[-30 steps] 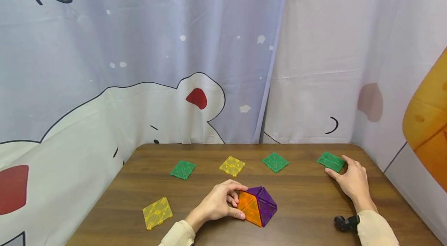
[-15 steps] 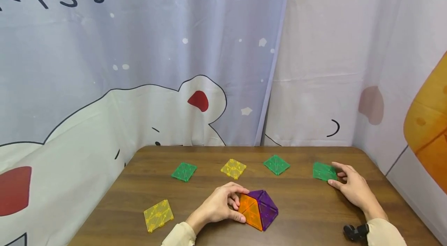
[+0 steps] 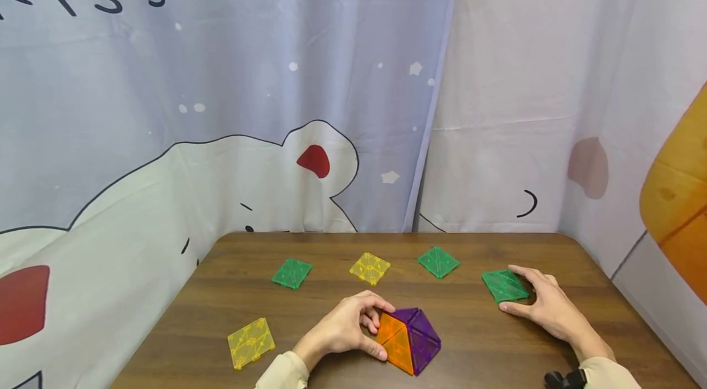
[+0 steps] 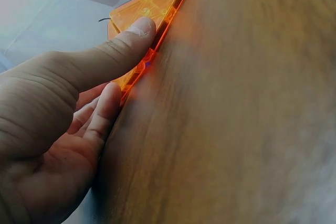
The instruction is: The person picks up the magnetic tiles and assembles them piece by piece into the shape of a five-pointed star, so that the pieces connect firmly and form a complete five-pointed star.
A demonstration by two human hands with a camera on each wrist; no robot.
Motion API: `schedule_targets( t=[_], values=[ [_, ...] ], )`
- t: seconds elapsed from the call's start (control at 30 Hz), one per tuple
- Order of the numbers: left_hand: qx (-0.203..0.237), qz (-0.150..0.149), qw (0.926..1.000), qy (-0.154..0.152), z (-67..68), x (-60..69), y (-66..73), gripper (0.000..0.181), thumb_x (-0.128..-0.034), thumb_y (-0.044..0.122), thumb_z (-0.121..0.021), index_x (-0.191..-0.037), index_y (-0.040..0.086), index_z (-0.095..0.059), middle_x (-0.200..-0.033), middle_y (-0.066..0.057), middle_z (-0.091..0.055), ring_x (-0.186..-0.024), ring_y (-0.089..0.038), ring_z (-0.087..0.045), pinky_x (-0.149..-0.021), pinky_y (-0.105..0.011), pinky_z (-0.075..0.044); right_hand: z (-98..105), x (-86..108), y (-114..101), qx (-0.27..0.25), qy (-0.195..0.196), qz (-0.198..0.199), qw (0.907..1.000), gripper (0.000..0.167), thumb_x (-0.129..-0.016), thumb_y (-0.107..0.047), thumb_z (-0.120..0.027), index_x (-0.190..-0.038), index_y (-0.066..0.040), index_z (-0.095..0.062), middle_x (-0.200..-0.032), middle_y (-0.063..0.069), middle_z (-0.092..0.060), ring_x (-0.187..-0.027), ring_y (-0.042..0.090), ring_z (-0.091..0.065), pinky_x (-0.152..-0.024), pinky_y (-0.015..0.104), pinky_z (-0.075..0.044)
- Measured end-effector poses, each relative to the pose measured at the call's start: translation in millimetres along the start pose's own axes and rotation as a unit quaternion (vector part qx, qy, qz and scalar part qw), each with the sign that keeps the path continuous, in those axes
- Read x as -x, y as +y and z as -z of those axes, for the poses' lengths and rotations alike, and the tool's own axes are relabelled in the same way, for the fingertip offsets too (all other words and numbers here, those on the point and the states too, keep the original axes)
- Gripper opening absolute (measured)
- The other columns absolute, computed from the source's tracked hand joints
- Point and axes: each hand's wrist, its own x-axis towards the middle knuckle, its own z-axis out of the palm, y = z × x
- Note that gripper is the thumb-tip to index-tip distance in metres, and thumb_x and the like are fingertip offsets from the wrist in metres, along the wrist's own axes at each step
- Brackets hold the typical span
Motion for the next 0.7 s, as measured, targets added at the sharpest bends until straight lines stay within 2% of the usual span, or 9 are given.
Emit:
schedule_targets(
  t=[0.13, 0.23, 0.4, 0.57, 0.7],
  values=[
    [0.003, -0.001, 0.9999, -0.011, 1.8, 0.9, 0.8, 0.069, -0.0670, 0.009, -0.110, -0.128, 0.020, -0.079, -0.106, 0.005, -0.064, -0.083, -0.002, -0.067, -0.082, -0.020, -0.061, -3.0, -0.4, -6.2, -0.003, 0.000, 0.002, 1.0000, 0.090, -0.091, -0.042, -0.094, -0.161, -0.002, -0.052, -0.149, 0.030, -0.061, -0.121, 0.038, -0.051, -0.087, 0.054, -0.052],
    [0.000, -0.010, 0.9997, -0.023, 3.8, 2.0, 1.3, 0.069, -0.0672, 0.008, -0.110, -0.127, 0.019, -0.078, -0.105, 0.005, -0.063, -0.083, -0.002, -0.067, -0.083, -0.020, -0.061, -10.1, -1.2, -14.7, -0.007, 0.000, 0.010, 0.9999, 0.089, -0.091, -0.045, -0.094, -0.160, -0.004, -0.054, -0.147, 0.024, -0.062, -0.118, 0.032, -0.050, -0.084, 0.044, -0.050],
    [-0.005, -0.011, 0.9990, -0.043, 8.2, 3.4, 3.2, 0.067, -0.0682, 0.007, -0.109, -0.126, 0.021, -0.078, -0.107, 0.005, -0.063, -0.086, -0.002, -0.065, -0.085, -0.020, -0.060, -23.5, -1.4, -34.0, -0.020, 0.005, 0.046, 0.9987, 0.086, -0.089, -0.044, -0.095, -0.158, -0.008, -0.058, -0.141, 0.013, -0.065, -0.113, 0.025, -0.052, -0.082, 0.035, -0.048],
    [-0.020, -0.001, 0.9977, -0.064, 9.8, 2.8, 6.6, 0.067, -0.0688, 0.009, -0.109, -0.126, 0.024, -0.078, -0.107, 0.004, -0.062, -0.087, -0.002, -0.064, -0.085, -0.020, -0.058, -29.9, 0.9, -49.0, -0.020, 0.004, 0.075, 0.9970, 0.083, -0.088, -0.044, -0.096, -0.156, -0.012, -0.061, -0.142, 0.006, -0.066, -0.114, 0.020, -0.053, -0.085, 0.034, -0.050],
    [-0.042, -0.004, 0.9968, -0.069, 9.6, 1.1, 8.8, 0.067, -0.0687, 0.013, -0.110, -0.126, 0.025, -0.078, -0.106, 0.004, -0.061, -0.086, -0.001, -0.062, -0.083, -0.019, -0.057, -33.7, 3.2, -55.1, -0.017, -0.001, 0.079, 0.9967, 0.083, -0.088, -0.048, -0.095, -0.156, -0.014, -0.062, -0.146, 0.004, -0.064, -0.117, 0.018, -0.055, -0.089, 0.037, -0.052]
  ],
)
